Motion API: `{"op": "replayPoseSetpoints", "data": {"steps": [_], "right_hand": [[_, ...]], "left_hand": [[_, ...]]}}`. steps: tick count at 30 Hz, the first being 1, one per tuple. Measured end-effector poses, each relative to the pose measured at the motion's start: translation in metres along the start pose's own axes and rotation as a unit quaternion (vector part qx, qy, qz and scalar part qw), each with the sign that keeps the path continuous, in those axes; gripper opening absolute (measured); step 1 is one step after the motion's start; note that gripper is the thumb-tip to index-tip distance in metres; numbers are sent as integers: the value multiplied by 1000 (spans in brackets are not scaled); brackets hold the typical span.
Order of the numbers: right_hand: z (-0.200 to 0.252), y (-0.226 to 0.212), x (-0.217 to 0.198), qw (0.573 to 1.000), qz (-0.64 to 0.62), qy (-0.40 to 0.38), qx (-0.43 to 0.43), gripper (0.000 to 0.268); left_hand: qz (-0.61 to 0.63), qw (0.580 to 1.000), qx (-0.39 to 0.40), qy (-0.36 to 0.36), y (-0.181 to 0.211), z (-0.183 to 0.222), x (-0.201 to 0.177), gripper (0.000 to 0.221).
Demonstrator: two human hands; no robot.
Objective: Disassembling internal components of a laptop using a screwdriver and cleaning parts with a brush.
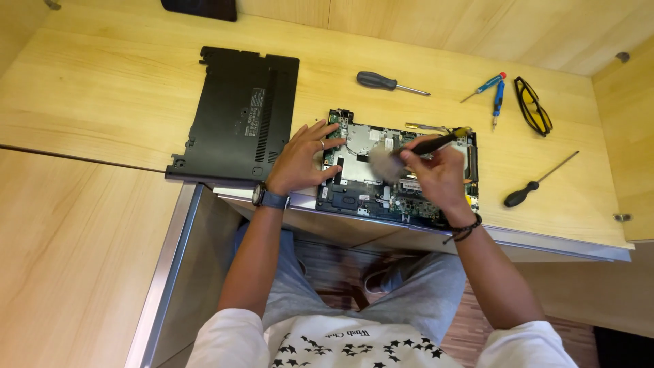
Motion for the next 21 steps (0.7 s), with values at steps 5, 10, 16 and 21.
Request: {"op": "replayPoseSetpoints", "data": {"steps": [5, 10, 16, 21], "right_hand": [[-3, -37, -41, 952, 222, 93, -188, 17], [36, -39, 7, 949, 241, 8, -202, 17], [69, -39, 22, 995, 7, 7, -99, 11], [85, 20, -71, 975, 71, 210, 22, 16]], "left_hand": [[-4, 1000, 0, 0, -1, -1, 0, 54], [-3, 1000, -8, 5, -7, -2, 4, 52], [6, 1000, -18, -1, -6, 0, 4, 49], [-6, 1000, -20, 8, -9, 0, 6, 51]]}}
Point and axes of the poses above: each hand's wrist, its own z-axis away from the middle knuckle, its own x-axis out of the palm, y = z × x, the point moved 7 cm from there along -z, towards the middle knuckle, and after that the axes turned 6 degrees about -z, right-handed, at the moved point
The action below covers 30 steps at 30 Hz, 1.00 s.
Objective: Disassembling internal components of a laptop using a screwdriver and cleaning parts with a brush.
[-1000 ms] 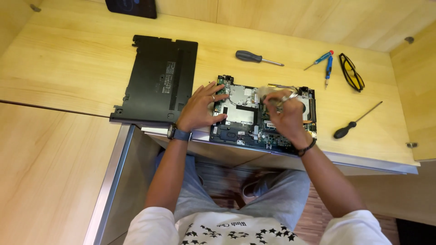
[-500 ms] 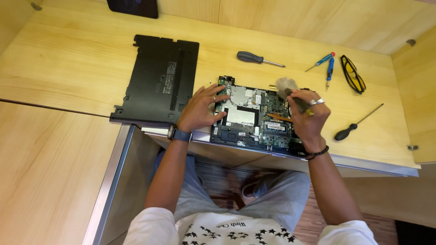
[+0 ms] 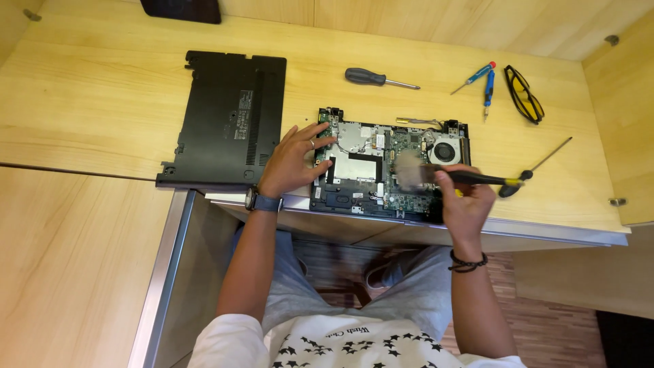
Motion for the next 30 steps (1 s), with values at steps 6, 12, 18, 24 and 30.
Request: {"op": "replayPoseSetpoints", "data": {"steps": [6, 12, 18, 24, 30], "right_hand": [[-1, -42, -48, 978, 133, 90, -131, 18], [54, -56, 36, 958, 155, -54, -237, 13], [60, -102, 81, 976, 62, -71, -197, 12], [34, -36, -3, 995, 79, 30, -52, 13], [29, -41, -78, 979, 149, 112, -82, 16]], "left_hand": [[4, 1000, -2, -4, 4, 0, -4, 51], [2, 1000, 2, 1, 3, 1, -2, 50], [8, 1000, 0, -4, 4, 0, -4, 49], [5, 1000, -2, -4, 3, 1, -2, 49], [3, 1000, -1, -5, 1, 1, -1, 49]]}}
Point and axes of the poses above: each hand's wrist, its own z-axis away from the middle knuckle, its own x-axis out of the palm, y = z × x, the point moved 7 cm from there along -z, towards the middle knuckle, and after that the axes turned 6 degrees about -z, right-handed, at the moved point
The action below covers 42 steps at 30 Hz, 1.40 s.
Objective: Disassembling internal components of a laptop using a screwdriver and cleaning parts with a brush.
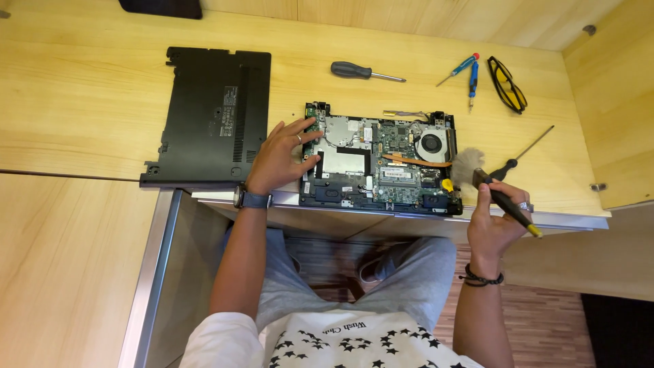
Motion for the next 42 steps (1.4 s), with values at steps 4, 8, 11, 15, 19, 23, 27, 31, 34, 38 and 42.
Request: {"op": "replayPoseSetpoints", "data": {"steps": [4, 8, 11, 15, 19, 23, 27, 31, 34, 38, 42], "right_hand": [[18, -36, 35, 992, 71, -38, -94, 17], [59, -75, 99, 985, -2, -129, -111, 13], [75, -103, 126, 982, -75, -155, -82, 13], [66, -87, 127, 982, -139, -126, -30, 8], [33, -26, 77, 988, -124, -81, 51, 12], [8, 12, 2, 999, 6, 14, 31, 19], [9, -21, -16, 995, 67, 56, -52, 21], [50, -59, 23, 991, 87, -34, -94, 20], [88, -79, 58, 990, 55, -93, -89, 17], [87, -112, 80, 991, -73, -109, -29, 11], [82, -80, 72, 988, -114, -95, 38, 12]], "left_hand": [[3, 1000, -2, 3, 3, 0, -1, 48], [1, 1000, -2, 4, 3, 0, -1, 49], [1, 1000, -2, 1, 3, 0, -2, 49], [-4, 1000, 4, 4, 0, 0, 1, 51], [0, 1000, 5, 2, -1, 0, 2, 51], [6, 1000, 5, 7, -1, 0, 0, 50], [-37, 999, 23, -15, -7, 0, 9, 47], [12, 1000, 3, 13, 0, -1, -1, 49], [7, 1000, 3, 11, -1, 0, 1, 49], [6, 1000, 12, 8, 0, -1, 1, 49], [13, 1000, 16, 7, 2, -1, 0, 49]]}}
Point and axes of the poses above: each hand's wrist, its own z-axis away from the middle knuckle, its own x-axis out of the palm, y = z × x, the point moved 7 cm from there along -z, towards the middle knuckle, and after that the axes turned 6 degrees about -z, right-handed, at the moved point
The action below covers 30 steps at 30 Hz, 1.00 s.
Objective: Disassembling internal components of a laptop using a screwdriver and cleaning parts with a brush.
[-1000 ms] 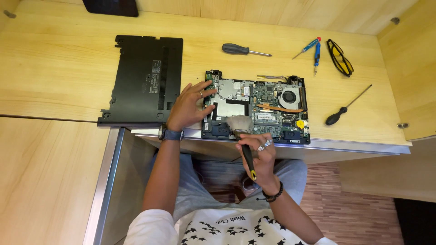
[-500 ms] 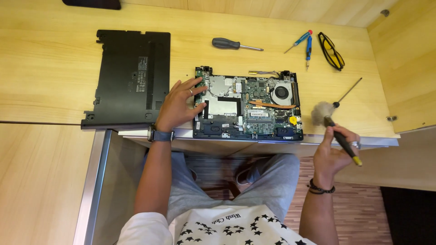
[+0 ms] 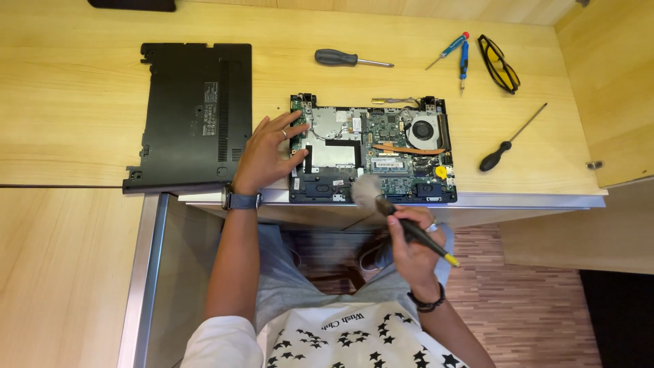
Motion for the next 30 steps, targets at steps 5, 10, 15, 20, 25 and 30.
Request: {"op": "replayPoseSetpoints", "data": {"steps": [5, 10, 15, 20, 25, 30], "right_hand": [[-8, 41, -80, 996, 62, 58, 5, 14], [-13, 33, -102, 982, 161, 71, -67, 17], [2, 16, -20, 982, 149, 17, -118, 18], [11, -27, 53, 995, 29, -49, -77, 14], [-3, 7, 38, 997, -62, -34, 13, 12], [-23, 57, -49, 996, 38, 55, 59, 12]], "left_hand": [[-5, 1000, -6, 9, -2, 1, 0, 49], [-3, 1000, -13, 18, -6, 2, 1, 49], [-3, 1000, 0, 23, -4, 2, 1, 50], [-11, 1000, -1, 8, -2, 1, -1, 49], [-12, 1000, -5, -9, -1, 0, 0, 50], [-8, 1000, -15, -2, -2, 1, 0, 50]]}}
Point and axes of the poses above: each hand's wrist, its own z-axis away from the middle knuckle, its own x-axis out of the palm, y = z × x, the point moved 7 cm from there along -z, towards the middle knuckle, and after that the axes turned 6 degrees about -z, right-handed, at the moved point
